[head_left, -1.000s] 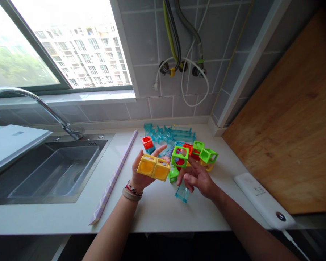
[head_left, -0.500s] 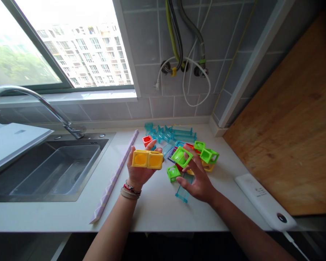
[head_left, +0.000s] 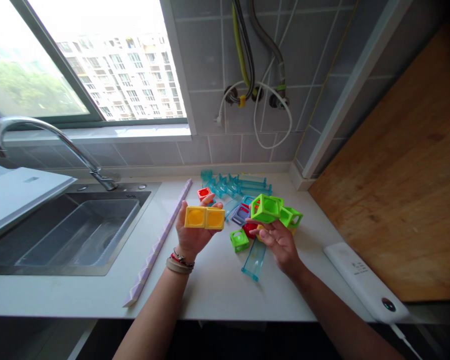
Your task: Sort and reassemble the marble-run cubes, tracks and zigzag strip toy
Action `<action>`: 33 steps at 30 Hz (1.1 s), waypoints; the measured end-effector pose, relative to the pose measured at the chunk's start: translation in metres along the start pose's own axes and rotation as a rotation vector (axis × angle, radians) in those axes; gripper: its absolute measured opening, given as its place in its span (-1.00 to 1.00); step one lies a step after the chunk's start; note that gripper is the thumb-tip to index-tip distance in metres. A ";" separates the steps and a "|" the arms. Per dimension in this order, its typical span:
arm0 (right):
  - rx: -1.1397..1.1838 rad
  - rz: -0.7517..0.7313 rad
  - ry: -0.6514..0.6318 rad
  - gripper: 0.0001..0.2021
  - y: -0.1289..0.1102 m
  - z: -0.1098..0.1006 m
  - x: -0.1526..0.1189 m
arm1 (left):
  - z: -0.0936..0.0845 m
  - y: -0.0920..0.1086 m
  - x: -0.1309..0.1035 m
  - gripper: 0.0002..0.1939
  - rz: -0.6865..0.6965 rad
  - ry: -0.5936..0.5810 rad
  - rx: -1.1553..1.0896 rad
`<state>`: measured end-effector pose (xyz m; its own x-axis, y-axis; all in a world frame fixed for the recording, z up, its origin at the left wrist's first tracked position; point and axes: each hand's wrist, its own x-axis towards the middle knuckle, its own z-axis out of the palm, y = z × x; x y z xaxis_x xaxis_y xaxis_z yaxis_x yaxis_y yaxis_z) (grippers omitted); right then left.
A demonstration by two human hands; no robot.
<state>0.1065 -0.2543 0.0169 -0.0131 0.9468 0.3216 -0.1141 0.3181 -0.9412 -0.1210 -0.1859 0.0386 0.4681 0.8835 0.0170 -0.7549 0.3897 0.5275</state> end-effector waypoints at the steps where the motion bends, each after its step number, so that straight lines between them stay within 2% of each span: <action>1: -0.004 0.023 0.030 -0.64 0.002 0.000 0.001 | 0.000 0.000 0.000 -0.28 -0.001 -0.003 0.002; 5: -0.062 0.086 0.082 -0.63 0.009 -0.003 0.003 | -0.002 -0.001 0.000 -0.31 -0.006 -0.016 0.021; 13: -0.140 0.035 0.035 -0.69 0.011 -0.007 0.002 | -0.001 -0.001 0.000 -0.31 0.001 -0.022 0.012; 20: -0.328 -0.062 0.024 -0.65 0.010 -0.008 -0.001 | -0.002 -0.001 0.001 -0.33 -0.003 -0.031 0.006; 28: -0.390 -0.007 0.077 -0.61 0.016 -0.007 -0.005 | -0.002 -0.002 0.001 -0.30 -0.002 -0.035 0.000; 33: -0.449 -0.075 0.054 -0.65 0.012 -0.005 -0.003 | -0.002 -0.001 0.001 -0.28 0.004 -0.005 -0.001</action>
<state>0.1104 -0.2532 0.0039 0.0324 0.9178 0.3956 0.3292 0.3639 -0.8713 -0.1209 -0.1848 0.0369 0.4675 0.8837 0.0233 -0.7571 0.3866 0.5266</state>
